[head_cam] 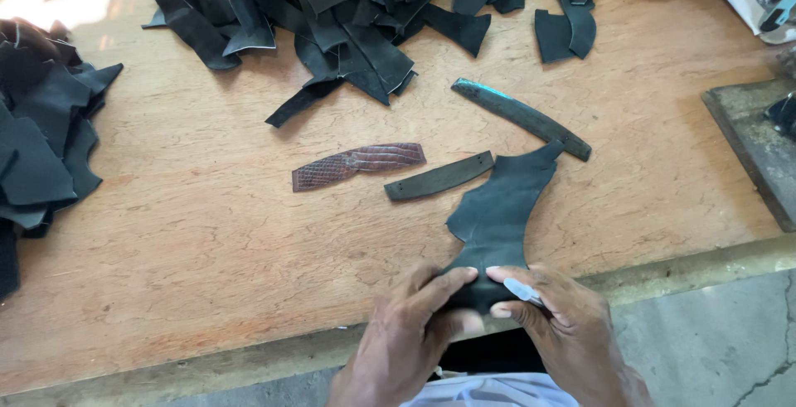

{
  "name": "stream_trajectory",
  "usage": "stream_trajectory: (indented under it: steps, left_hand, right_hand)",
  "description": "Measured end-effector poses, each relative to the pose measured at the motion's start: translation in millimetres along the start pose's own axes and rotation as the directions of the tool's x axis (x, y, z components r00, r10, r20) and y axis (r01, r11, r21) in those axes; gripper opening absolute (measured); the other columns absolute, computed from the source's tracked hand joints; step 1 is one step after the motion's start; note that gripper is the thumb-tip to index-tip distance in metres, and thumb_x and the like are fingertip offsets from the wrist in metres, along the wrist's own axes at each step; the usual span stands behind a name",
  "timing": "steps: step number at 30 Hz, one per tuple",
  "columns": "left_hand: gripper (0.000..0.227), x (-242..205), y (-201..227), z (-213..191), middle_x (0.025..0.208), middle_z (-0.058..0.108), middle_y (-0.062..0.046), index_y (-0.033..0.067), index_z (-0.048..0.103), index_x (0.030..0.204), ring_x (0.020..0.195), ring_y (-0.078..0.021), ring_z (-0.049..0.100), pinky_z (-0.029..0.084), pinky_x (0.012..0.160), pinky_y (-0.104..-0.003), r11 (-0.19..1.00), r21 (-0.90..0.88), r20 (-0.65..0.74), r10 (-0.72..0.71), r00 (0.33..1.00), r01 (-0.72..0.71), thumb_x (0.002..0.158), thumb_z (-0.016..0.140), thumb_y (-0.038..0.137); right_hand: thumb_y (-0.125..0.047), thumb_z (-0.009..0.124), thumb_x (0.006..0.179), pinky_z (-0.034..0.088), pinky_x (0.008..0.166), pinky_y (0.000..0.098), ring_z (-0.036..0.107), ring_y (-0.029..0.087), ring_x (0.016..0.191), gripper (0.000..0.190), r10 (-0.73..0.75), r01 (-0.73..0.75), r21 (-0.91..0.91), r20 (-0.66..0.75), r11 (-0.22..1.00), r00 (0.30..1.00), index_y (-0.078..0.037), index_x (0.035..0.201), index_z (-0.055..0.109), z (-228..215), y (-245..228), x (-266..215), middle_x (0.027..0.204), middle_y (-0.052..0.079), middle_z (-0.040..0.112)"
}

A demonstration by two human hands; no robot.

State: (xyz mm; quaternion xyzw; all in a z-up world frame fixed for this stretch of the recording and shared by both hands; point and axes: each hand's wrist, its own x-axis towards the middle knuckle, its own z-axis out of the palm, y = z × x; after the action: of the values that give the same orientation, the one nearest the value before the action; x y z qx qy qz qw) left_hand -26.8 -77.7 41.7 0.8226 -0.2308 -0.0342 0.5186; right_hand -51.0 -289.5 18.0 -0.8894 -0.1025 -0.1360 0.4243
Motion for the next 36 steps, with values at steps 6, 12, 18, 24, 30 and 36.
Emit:
stream_trajectory:
  steps: [6, 12, 18, 24, 30, 36]
  left_hand:
    - [0.03, -4.3, -11.3, 8.8, 0.094, 0.064, -0.013, 0.0037, 0.071, 0.12, 0.09, -0.0292, 0.064, 0.051, 0.073, -0.043, 0.988, 0.065, -0.107, 0.145, 0.984, -0.138, 0.09, 0.076, 0.009]
    - [0.018, -7.0, -19.2, 16.2, 0.084, 0.061, -0.011, 0.0048, 0.076, 0.108, 0.078, -0.0247, 0.062, 0.049, 0.066, -0.04, 0.995, 0.016, -0.114, 0.097, 0.989, -0.096, 0.09, 0.077, 0.004]
    - [0.04, -7.6, -29.9, -35.5, 0.114, 0.072, -0.011, 0.0058, 0.07, 0.122, 0.101, -0.0187, 0.07, 0.063, 0.083, -0.036, 0.959, -0.256, 0.028, 0.131, 0.991, -0.119, 0.083, 0.075, -0.001]
    - [0.048, -7.5, -59.2, -114.6, 0.09, 0.076, -0.004, 0.0108, 0.074, 0.119, 0.08, -0.0076, 0.07, 0.062, 0.069, -0.029, 0.912, -0.115, -0.002, -0.396, 0.918, 0.393, 0.073, 0.085, 0.003]
    - [0.043, -6.3, -75.1, -140.4, 0.097, 0.073, -0.003, 0.0081, 0.072, 0.119, 0.076, -0.0077, 0.058, 0.051, 0.066, -0.025, 0.843, -0.069, -0.231, -0.534, 0.813, 0.533, 0.078, 0.083, 0.004]
    - [0.052, -10.0, -84.5, -145.1, 0.117, 0.069, -0.007, 0.0059, 0.067, 0.129, 0.083, -0.0137, 0.071, 0.061, 0.076, -0.03, 0.808, 0.18, -0.428, -0.45, 0.784, 0.561, 0.079, 0.081, 0.009]
  right_hand:
    - [-0.015, 0.077, 0.083, 0.056, 0.062, 0.0273, 0.072, 0.014, 0.077, 0.03, -0.009, 0.008, 0.08, 0.012, 0.997, 1.0, -0.009, 0.112, 0.075, 3.2, 8.9, -3.7, 0.091, 0.004, 0.076]
    - [-0.017, 0.079, 0.084, 0.054, 0.058, 0.0269, 0.072, 0.012, 0.069, 0.021, -0.025, 0.029, 0.069, -0.056, 0.997, 0.998, -0.012, 0.104, 0.074, 20.7, 10.4, -13.2, 0.083, 0.003, 0.074]
    - [-0.029, 0.078, 0.084, 0.058, 0.061, 0.0273, 0.07, 0.013, 0.082, 0.055, 0.044, -0.065, 0.094, 0.213, 0.993, 0.976, -0.017, 0.136, 0.063, 0.9, 11.6, 0.1, 0.097, 0.005, 0.076]
    - [-0.042, 0.079, 0.085, 0.055, 0.06, 0.0329, 0.064, 0.019, 0.074, 0.067, 0.667, -0.46, -0.629, 0.127, 0.626, 0.734, -0.023, 0.144, 0.054, -37.7, 31.4, 60.4, 0.09, 0.001, 0.067]
    - [-0.045, 0.086, 0.081, 0.05, 0.066, 0.0393, 0.057, 0.023, 0.071, 0.045, 0.625, -0.529, -0.402, 0.157, 0.748, 0.765, -0.011, 0.109, 0.074, -24.1, 27.4, 77.7, 0.076, 0.011, 0.061]
    - [-0.037, 0.084, 0.074, 0.053, 0.062, 0.0357, 0.061, 0.016, 0.068, 0.045, 0.511, -0.449, -0.295, 0.179, 0.843, 0.841, -0.009, 0.108, 0.073, -10.4, 20.8, 97.3, 0.08, 0.002, 0.067]
